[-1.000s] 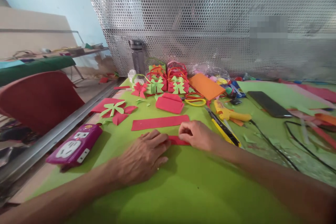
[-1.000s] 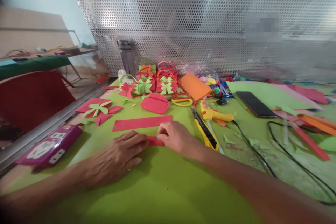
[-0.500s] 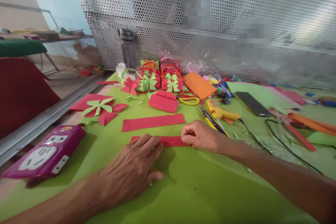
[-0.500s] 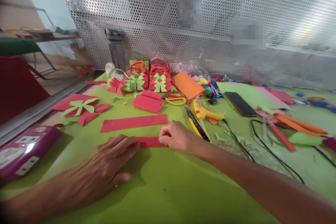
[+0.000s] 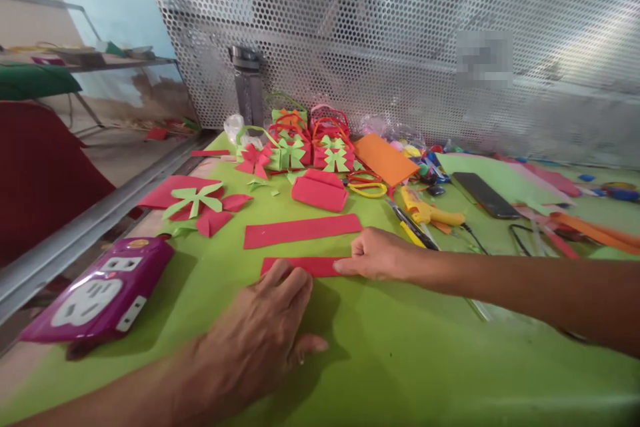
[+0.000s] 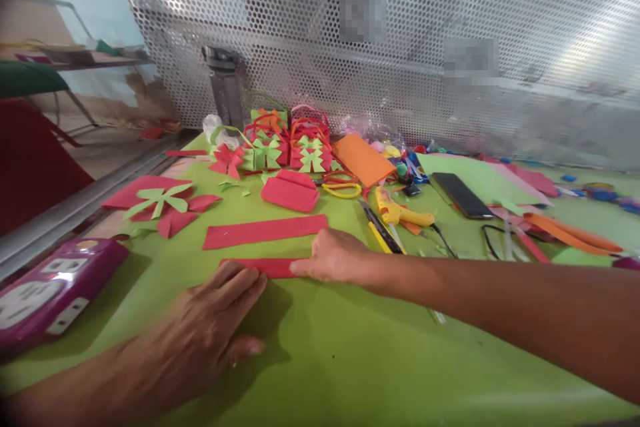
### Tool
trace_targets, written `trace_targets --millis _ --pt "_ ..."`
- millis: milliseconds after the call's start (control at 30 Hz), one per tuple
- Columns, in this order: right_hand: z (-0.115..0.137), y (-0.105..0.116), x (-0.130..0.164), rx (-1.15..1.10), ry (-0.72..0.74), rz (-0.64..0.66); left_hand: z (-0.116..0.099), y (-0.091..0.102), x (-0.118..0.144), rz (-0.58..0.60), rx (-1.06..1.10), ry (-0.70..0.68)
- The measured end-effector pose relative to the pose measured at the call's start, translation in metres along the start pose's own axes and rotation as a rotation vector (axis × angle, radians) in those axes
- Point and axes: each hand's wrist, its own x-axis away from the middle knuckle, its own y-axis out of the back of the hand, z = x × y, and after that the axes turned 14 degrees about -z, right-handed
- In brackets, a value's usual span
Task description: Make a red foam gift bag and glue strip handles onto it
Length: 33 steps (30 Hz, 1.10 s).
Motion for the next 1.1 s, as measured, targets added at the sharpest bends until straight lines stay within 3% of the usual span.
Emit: trace_targets --millis 167,333,700,1100 --pt "0.022 0.003 0.003 0.171 -0.069 -0.052 -0.001 0.000 0.001 -0.035 -0.037 -0.047" --pt "0.025 0.001 0.004 0.208 -0.069 -0.081 0.001 -0.002 0.005 -0.105 -0.022 -0.053" --pt "0.002 -0.006 0.004 0.060 -0.010 -0.096 0.004 -0.004 0.008 -0.123 -0.026 -0.064" --pt "-0.026 0.003 0.014 -0.002 0.027 -0.094 0.005 0.000 0.010 -0.107 -0.020 -0.030"
